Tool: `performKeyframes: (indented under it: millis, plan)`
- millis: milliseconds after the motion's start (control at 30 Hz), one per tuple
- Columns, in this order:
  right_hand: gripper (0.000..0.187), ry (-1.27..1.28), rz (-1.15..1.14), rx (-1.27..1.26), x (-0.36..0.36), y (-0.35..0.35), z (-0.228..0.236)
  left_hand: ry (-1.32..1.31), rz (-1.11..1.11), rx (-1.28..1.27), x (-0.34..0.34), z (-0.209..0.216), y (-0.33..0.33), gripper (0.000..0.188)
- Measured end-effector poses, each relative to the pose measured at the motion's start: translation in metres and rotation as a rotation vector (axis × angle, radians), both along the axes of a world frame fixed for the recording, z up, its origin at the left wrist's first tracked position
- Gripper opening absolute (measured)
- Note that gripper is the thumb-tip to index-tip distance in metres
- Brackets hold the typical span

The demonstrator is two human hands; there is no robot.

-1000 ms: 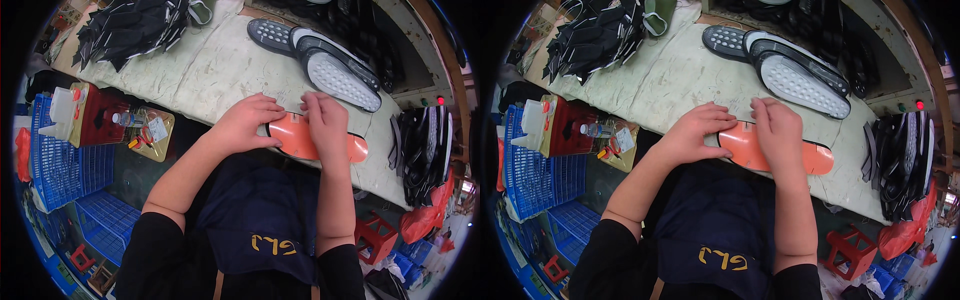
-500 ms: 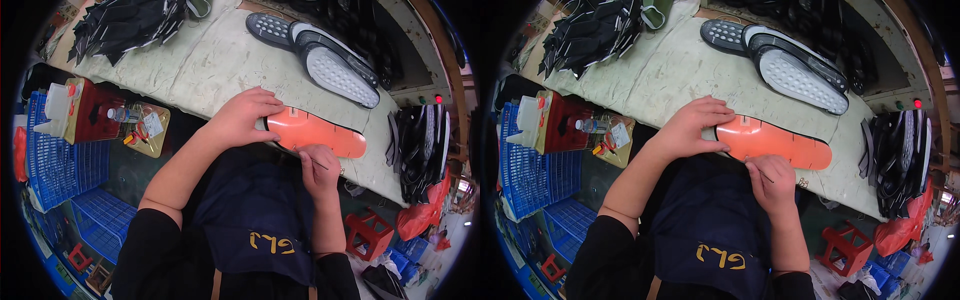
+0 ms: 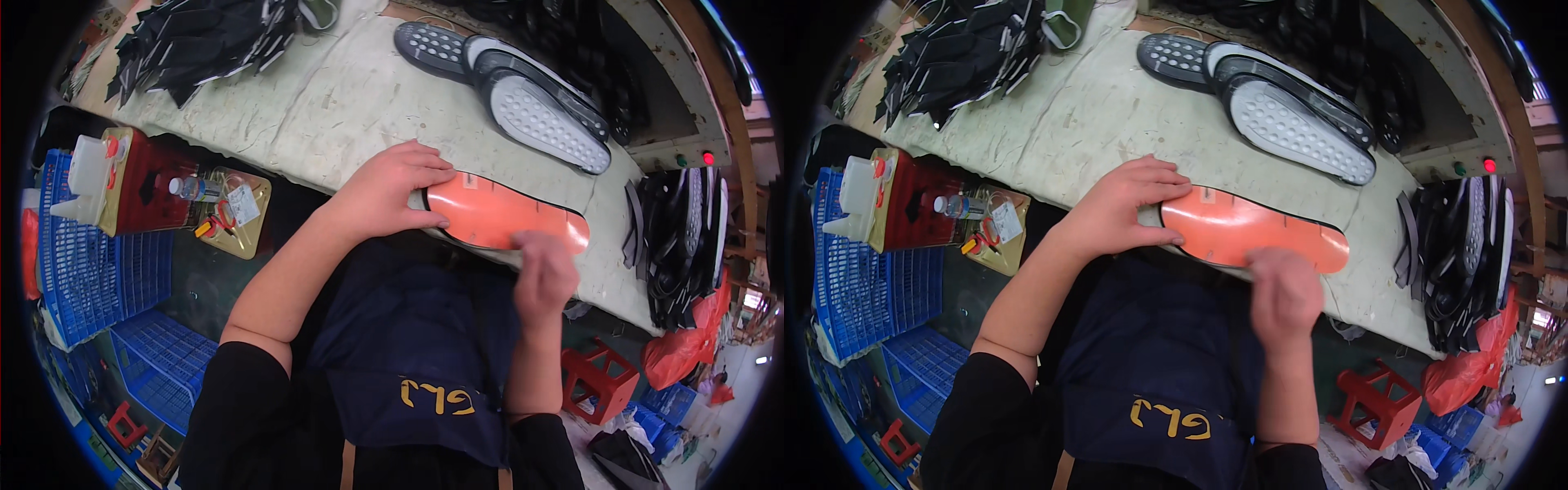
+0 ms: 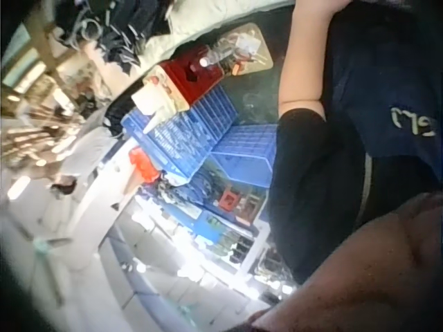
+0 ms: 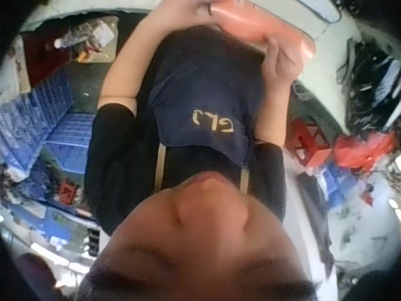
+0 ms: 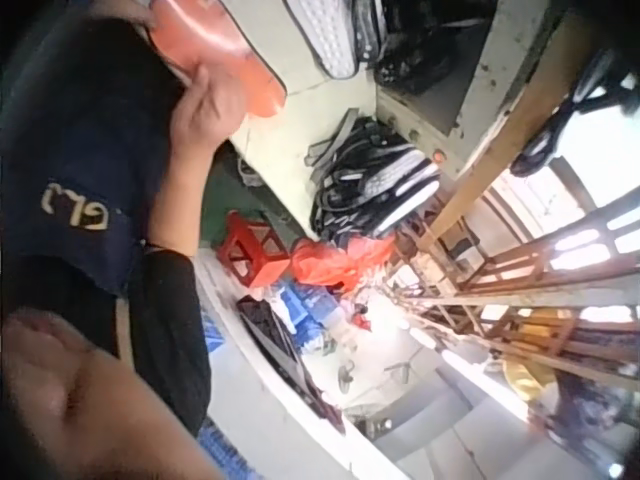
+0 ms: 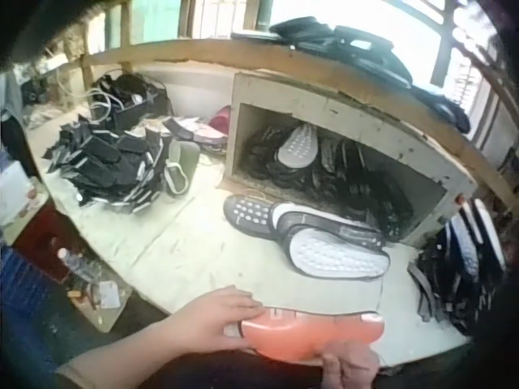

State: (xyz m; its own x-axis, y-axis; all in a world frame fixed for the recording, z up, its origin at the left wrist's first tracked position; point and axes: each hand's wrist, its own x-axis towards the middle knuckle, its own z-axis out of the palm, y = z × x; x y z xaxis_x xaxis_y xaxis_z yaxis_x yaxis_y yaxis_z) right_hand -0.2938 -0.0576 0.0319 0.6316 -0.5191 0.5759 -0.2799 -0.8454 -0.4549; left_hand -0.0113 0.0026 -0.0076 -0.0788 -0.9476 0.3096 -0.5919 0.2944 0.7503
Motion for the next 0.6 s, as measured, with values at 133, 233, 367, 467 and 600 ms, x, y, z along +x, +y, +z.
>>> performKeyframes:
  millis: [133, 233, 367, 467, 600]
  plan:
    - [0.02, -0.045, -0.32, 0.36, -0.007, -0.044, 0.009, -0.043, 0.03, -0.01, 0.001, 0.0, 0.003, 0.062]
    - [0.026, -0.114, -0.317, 0.556, -0.009, -0.062, 0.002, -0.04, 0.032, -0.005, 0.001, -0.001, 0.007, 0.062]
    - [0.025, 0.013, -0.319, 0.509, -0.004, -0.063, 0.005, -0.035, 0.033, 0.001, -0.001, -0.001, 0.003, 0.062]
    - [0.023, 0.075, -0.287, 0.428, -0.004, -0.067, 0.005, -0.029, 0.025, 0.007, -0.002, 0.0, 0.002, 0.062]
    - [0.022, 0.248, -0.338, 0.314, 0.004, -0.068, 0.009, -0.019, 0.021, 0.019, 0.0, 0.002, 0.003, 0.062]
